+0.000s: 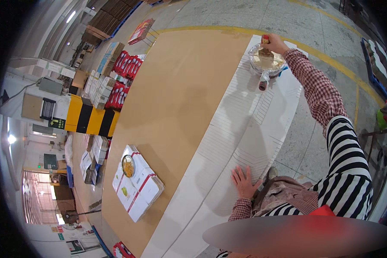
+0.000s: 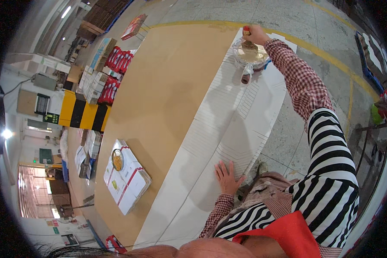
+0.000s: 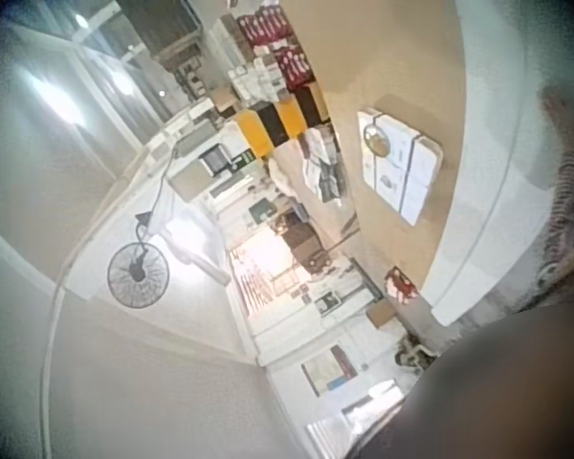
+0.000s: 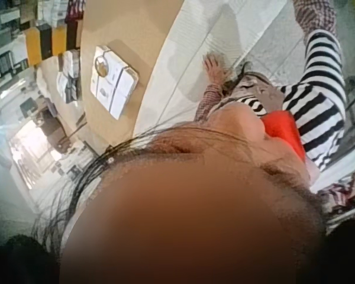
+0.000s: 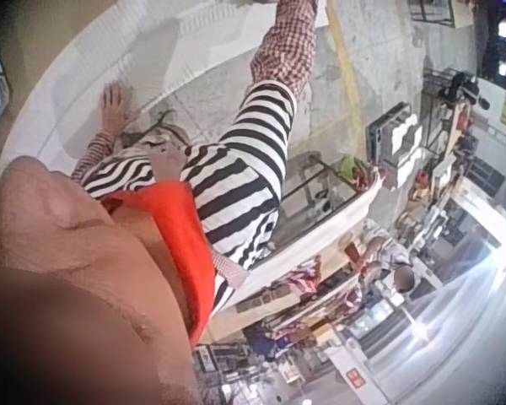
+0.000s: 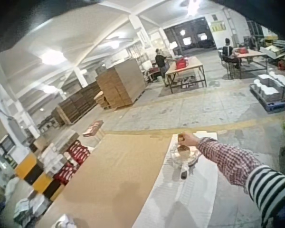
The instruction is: Brushing adhesive onto the edges of stacked sheets of paper.
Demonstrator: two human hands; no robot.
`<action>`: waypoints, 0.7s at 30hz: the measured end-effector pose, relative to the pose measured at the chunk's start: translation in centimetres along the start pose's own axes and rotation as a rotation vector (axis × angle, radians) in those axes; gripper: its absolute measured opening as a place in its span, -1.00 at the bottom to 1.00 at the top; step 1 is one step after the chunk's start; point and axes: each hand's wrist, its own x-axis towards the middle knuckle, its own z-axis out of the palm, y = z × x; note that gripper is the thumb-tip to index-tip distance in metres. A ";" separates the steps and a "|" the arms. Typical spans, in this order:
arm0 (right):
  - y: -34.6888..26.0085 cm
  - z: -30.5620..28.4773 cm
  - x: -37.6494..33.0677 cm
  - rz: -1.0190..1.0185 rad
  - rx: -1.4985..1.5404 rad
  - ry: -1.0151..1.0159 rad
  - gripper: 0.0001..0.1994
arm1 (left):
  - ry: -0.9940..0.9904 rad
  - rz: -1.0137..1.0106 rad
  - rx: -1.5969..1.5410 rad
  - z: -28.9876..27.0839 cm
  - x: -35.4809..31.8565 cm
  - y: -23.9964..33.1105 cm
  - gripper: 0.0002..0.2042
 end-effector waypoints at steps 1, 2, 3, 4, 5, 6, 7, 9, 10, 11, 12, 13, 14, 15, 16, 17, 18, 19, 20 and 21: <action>-0.1 -0.1 0.2 0.010 -0.027 0.022 -0.71 | 0.004 -0.006 -0.002 0.1 -0.1 -0.1 -0.19; -0.2 -0.3 0.5 -0.011 -0.039 0.029 -0.70 | 0.006 0.000 0.012 0.0 -0.1 -0.3 -0.17; 0.0 -0.7 0.7 -0.015 -0.042 0.027 -0.70 | 0.007 0.010 0.024 0.1 -0.1 -0.3 -0.15; 0.1 -1.1 1.0 -0.006 -0.023 -0.002 -0.73 | 0.009 0.007 0.019 0.3 -0.1 -0.3 -0.15; 0.3 -1.6 1.3 0.004 -0.005 -0.032 -0.76 | 0.009 0.016 0.039 0.4 -0.1 -0.3 -0.15; 0.2 -1.5 1.5 -0.006 -0.042 0.012 -0.79 | 0.006 0.025 0.060 0.5 -0.1 -0.3 -0.16; 0.3 -1.5 1.3 -0.005 -0.045 0.009 -0.79 | 0.004 0.025 0.056 0.7 -0.1 -0.3 -0.16; 0.1 -1.5 0.7 -0.101 -0.002 0.082 -0.82 | 0.047 0.037 0.070 0.7 0.0 -0.3 -0.17; -0.3 -1.3 0.3 -0.099 -0.001 0.076 -0.82 | 0.042 0.034 0.068 0.6 0.0 -0.3 -0.17; -0.6 -1.0 -0.2 -0.151 -0.080 0.098 -0.81 | 0.030 0.028 0.077 0.5 0.0 -0.3 -0.18; -0.8 -0.9 -0.8 -0.202 -0.160 0.120 -0.80 | 0.017 0.023 0.085 0.4 0.0 -0.3 -0.18; -0.9 -0.7 -1.4 -0.196 -0.160 0.113 -0.80 | 0.008 0.022 0.083 0.3 0.1 -0.3 -0.18; -1.5 -0.1 -2.1 -0.194 -0.137 0.035 -0.78 | 0.012 0.029 0.091 0.1 0.0 -0.5 -0.19; -2.2 0.5 -2.8 -0.191 -0.110 -0.043 -0.76 | 0.015 0.035 0.101 -0.1 0.0 -0.8 -0.20; -2.8 1.3 -3.7 -0.222 -0.098 -0.027 -0.77 | 0.000 0.027 0.105 -0.3 -0.1 -1.2 -0.20; -2.8 1.1 -4.0 -0.209 -0.100 -0.038 -0.77 | 0.010 0.042 0.116 -0.6 0.1 -0.9 -0.21; -2.4 0.9 -4.0 -0.249 -0.111 -0.016 -0.75 | 0.019 0.058 0.128 -0.8 0.2 -0.7 -0.22; -2.9 1.3 -4.2 -0.289 -0.108 -0.001 -0.73 | -0.004 0.048 0.135 -1.0 0.0 -1.0 -0.22; -3.3 1.3 -3.9 -0.279 -0.093 -0.021 -0.75 | 0.018 0.048 0.146 -1.1 0.0 -1.5 -0.23; -3.6 1.5 -3.9 -0.265 -0.079 -0.045 -0.76 | 0.034 0.049 0.156 -1.2 -0.2 -1.8 -0.24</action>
